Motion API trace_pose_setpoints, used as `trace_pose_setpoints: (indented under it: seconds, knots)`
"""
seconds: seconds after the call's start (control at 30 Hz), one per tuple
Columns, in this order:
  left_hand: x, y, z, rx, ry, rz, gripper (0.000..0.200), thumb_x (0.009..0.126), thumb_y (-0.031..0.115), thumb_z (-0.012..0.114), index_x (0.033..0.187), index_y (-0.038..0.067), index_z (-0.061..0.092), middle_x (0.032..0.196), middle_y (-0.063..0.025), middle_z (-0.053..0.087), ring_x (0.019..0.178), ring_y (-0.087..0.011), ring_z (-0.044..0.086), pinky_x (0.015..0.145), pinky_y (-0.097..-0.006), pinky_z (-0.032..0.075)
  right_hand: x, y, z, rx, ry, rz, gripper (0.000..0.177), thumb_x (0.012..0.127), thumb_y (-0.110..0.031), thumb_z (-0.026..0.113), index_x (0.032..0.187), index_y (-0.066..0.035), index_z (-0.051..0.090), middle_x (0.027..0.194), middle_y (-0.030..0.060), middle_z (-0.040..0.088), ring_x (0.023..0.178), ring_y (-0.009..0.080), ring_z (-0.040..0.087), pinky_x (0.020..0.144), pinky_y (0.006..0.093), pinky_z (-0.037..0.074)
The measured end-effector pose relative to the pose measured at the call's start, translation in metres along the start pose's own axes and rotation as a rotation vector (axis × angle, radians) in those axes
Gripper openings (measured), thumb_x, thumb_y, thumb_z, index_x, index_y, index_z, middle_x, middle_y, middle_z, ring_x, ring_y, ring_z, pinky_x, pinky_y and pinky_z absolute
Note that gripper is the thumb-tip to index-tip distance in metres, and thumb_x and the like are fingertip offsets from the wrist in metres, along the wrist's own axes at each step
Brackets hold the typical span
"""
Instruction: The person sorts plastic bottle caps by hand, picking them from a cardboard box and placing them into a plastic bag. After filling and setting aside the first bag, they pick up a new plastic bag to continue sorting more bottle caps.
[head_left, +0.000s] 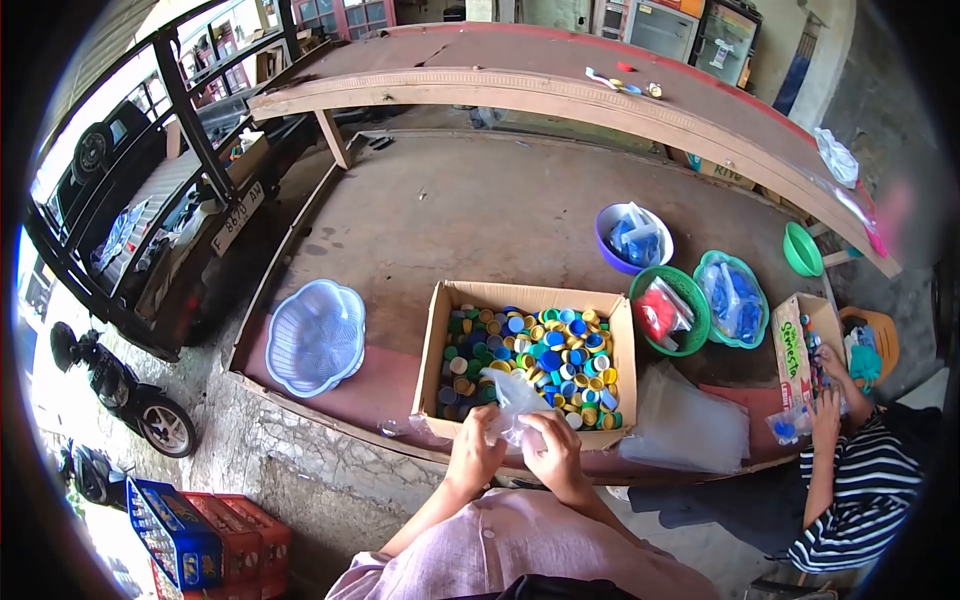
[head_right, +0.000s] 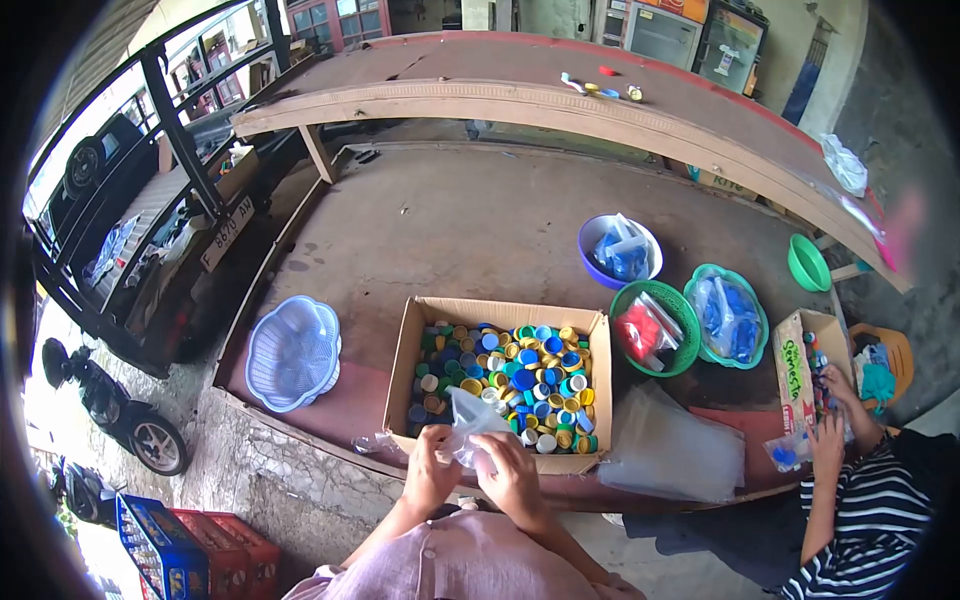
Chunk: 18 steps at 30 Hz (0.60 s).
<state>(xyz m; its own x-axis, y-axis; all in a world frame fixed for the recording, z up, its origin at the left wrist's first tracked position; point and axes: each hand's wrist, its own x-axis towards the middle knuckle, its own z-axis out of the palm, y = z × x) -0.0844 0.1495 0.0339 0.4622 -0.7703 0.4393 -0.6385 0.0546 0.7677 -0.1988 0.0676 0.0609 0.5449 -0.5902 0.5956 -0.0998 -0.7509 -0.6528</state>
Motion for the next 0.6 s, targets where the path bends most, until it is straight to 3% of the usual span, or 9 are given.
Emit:
trace_pose_setpoints:
  seconds: [0.13,0.2,0.27,0.37,0.4,0.47,0.6]
  knots:
    - [0.025,-0.005,-0.011,-0.072,-0.043,-0.127,0.041,0.063,-0.009,0.053,0.103,-0.002,0.046,0.094,-0.0169,0.054,0.085,-0.0341,0.054,0.075,-0.0369,0.045,0.019,0.02,-0.01,-0.056,0.046,0.013,0.032,0.063,0.01,0.056,0.092,-0.004,0.058,0.084,0.0101,0.059,0.078,0.027,0.057,0.067,0.0344,0.048]
    - [0.036,0.009,-0.008,0.13,-0.01,0.042,0.047,0.059,-0.01,0.052,0.104,-0.002,0.045,0.096,-0.0174,0.052,0.089,-0.0345,0.051,0.079,-0.0386,0.043,0.023,0.015,-0.012,-0.091,0.023,0.01,0.033,0.062,0.01,0.056,0.092,-0.004,0.058,0.085,0.0099,0.059,0.079,0.0269,0.057,0.068,0.0344,0.048]
    - [0.044,0.019,-0.005,0.152,0.031,0.06,0.051,0.056,-0.01,0.052,0.105,-0.001,0.044,0.097,-0.0182,0.05,0.092,-0.0347,0.048,0.082,-0.0397,0.041,0.03,0.006,-0.013,-0.088,0.029,0.002,0.033,0.062,0.01,0.057,0.092,-0.004,0.058,0.086,0.0098,0.058,0.079,0.0268,0.057,0.068,0.0343,0.048]
    - [0.053,0.016,-0.005,0.078,-0.029,0.094,0.036,0.067,-0.008,0.055,0.1,-0.001,0.045,0.092,-0.0177,0.05,0.085,-0.0354,0.05,0.073,-0.0398,0.044,0.033,0.016,-0.012,-0.097,0.058,-0.024,0.035,0.061,0.01,0.057,0.093,-0.004,0.057,0.087,0.0097,0.058,0.081,0.0267,0.057,0.069,0.0344,0.048]
    - [0.054,0.004,-0.003,-0.015,-0.019,0.008,0.029,0.072,-0.005,0.055,0.099,-0.001,0.045,0.09,-0.0171,0.05,0.083,-0.0352,0.051,0.068,-0.0402,0.046,0.031,0.021,-0.013,-0.108,0.08,-0.041,0.035,0.06,0.01,0.057,0.093,-0.004,0.057,0.087,0.0097,0.058,0.081,0.0266,0.057,0.069,0.0345,0.048]
    - [0.057,0.004,-0.002,-0.072,0.036,-0.06,0.029,0.071,-0.006,0.055,0.099,-0.001,0.045,0.092,-0.0178,0.049,0.083,-0.0355,0.051,0.067,-0.0408,0.045,0.04,0.026,-0.02,-0.141,0.046,0.013,0.037,0.059,0.011,0.057,0.093,-0.004,0.057,0.088,0.0099,0.058,0.083,0.0268,0.057,0.071,0.0344,0.048]
    - [0.062,0.02,0.004,0.137,0.124,0.032,0.041,0.062,0.0,0.062,0.1,0.003,0.047,0.098,-0.0169,0.045,0.086,-0.035,0.048,0.066,-0.0388,0.044,0.051,0.023,-0.023,-0.151,0.057,0.028,0.035,0.059,0.011,0.055,0.091,-0.003,0.057,0.089,0.01,0.058,0.084,0.0267,0.057,0.072,0.0351,0.048]
